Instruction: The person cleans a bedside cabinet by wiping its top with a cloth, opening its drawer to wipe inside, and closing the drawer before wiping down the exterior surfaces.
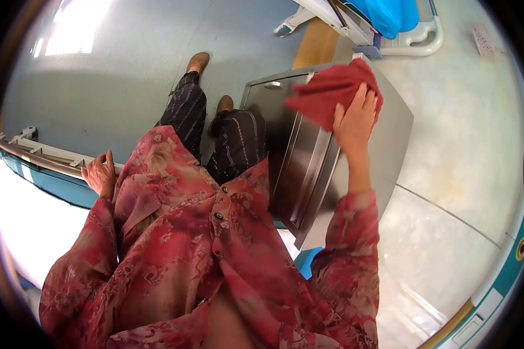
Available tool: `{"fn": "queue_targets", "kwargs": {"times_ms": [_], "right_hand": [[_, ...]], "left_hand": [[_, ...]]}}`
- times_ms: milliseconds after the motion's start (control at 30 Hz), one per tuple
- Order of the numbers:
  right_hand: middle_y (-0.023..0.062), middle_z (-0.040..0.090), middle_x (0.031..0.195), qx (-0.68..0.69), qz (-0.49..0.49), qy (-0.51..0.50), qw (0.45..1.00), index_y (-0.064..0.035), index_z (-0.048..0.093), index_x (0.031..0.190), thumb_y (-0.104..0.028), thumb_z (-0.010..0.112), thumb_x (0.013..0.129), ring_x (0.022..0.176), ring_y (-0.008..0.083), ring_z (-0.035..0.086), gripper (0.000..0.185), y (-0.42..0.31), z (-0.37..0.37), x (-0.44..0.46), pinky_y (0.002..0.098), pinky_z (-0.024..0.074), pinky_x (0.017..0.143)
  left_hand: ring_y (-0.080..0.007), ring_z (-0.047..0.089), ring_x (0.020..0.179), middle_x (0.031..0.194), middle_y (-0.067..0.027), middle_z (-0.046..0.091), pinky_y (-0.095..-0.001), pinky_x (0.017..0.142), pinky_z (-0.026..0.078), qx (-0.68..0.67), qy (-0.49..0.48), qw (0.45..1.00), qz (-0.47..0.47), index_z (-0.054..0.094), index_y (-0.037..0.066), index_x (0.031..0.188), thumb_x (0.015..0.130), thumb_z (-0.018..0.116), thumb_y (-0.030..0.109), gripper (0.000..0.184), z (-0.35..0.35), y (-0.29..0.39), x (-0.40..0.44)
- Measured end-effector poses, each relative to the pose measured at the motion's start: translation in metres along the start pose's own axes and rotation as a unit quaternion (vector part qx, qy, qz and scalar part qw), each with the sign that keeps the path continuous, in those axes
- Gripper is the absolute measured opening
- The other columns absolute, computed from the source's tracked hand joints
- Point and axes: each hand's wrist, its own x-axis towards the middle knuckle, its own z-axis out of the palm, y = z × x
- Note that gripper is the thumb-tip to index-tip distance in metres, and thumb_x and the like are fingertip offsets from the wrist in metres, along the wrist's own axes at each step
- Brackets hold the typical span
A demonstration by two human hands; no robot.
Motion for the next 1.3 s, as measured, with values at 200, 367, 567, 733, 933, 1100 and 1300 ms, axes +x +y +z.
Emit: {"fn": "queue_targets", "kwargs": {"times_ms": [200,367,567,733,933,1100,1300], "right_hand": [[0.0302,0.04,0.142,0.0,-0.004,0.035,0.999,0.0034,0.034,0.143,-0.016,0.059,0.089,0.131,0.0477,0.039,0.063,0.032,0.034,0.11,0.0518,0.0331,0.109],[0.0247,0.041,0.144,-0.029,-0.091,0.054,0.994,0.0017,0.045,0.137,-0.007,0.054,0.089,0.132,0.0435,0.04,0.05,0.032,0.039,0.098,0.0497,0.0352,0.109],[0.021,0.033,0.152,-0.045,-0.086,-0.028,0.995,-0.0011,0.047,0.138,0.0,0.05,0.087,0.14,0.0431,0.031,0.051,-0.019,-0.021,-0.034,0.0532,0.0289,0.112],[0.0243,0.031,0.152,0.008,-0.028,-0.094,0.995,0.002,0.043,0.14,0.002,0.047,0.086,0.14,0.0459,0.03,0.055,-0.055,-0.065,-0.155,0.0551,0.0244,0.114],[0.0254,0.035,0.149,0.018,0.044,-0.14,0.989,0.0001,0.048,0.138,0.006,0.053,0.078,0.137,0.049,0.032,0.06,-0.085,-0.087,-0.267,0.0606,0.0278,0.11],[0.025,0.034,0.15,0.022,0.032,-0.117,0.992,-0.0037,0.051,0.136,0.005,0.054,0.077,0.136,0.0498,0.032,0.06,-0.081,-0.083,-0.219,0.0606,0.0283,0.109],[0.0246,0.031,0.151,-0.004,-0.048,-0.056,0.997,-0.001,0.052,0.133,0.004,0.054,0.078,0.138,0.049,0.03,0.055,-0.05,-0.045,-0.094,0.0601,0.0285,0.109]], "left_hand": [[-0.0233,0.058,0.114,0.106,-0.0041,0.071,-0.048,0.115,0.022,-0.015,0.029,0.999,0.007,0.074,0.017,0.099,0.095,0.051,0.054,0.044,-0.01,0.006,-0.007],[-0.0234,0.059,0.111,0.103,-0.0027,0.072,-0.0477,0.115,0.023,-0.022,0.042,0.999,0.021,0.074,0.015,0.098,0.095,0.051,0.052,0.043,-0.013,0.01,-0.009],[-0.023,0.059,0.111,0.102,-0.0017,0.072,-0.0482,0.114,0.023,-0.033,0.054,0.998,0.024,0.074,0.016,0.097,0.095,0.051,0.053,0.044,-0.014,0.01,-0.008],[-0.0229,0.059,0.111,0.101,-0.0011,0.072,-0.0487,0.114,0.024,-0.027,0.046,0.999,0.01,0.074,0.018,0.098,0.095,0.048,0.055,0.045,-0.003,0.007,-0.006],[-0.0232,0.06,0.111,0.101,-0.002,0.072,-0.0478,0.114,0.024,-0.008,0.024,1.0,0.018,0.073,0.018,0.1,0.095,0.044,0.059,0.051,-0.002,0.005,-0.001],[-0.0251,0.061,0.108,0.101,-0.0033,0.072,-0.0477,0.113,0.025,0.009,-0.009,1.0,0.013,0.073,0.02,0.101,0.096,0.04,0.061,0.053,0.001,0.001,0.004],[-0.0233,0.06,0.11,0.102,-0.0012,0.072,-0.0473,0.114,0.024,0.011,-0.009,1.0,-0.004,0.074,0.02,0.102,0.095,0.044,0.059,0.05,-0.001,0.0,0.0]]}}
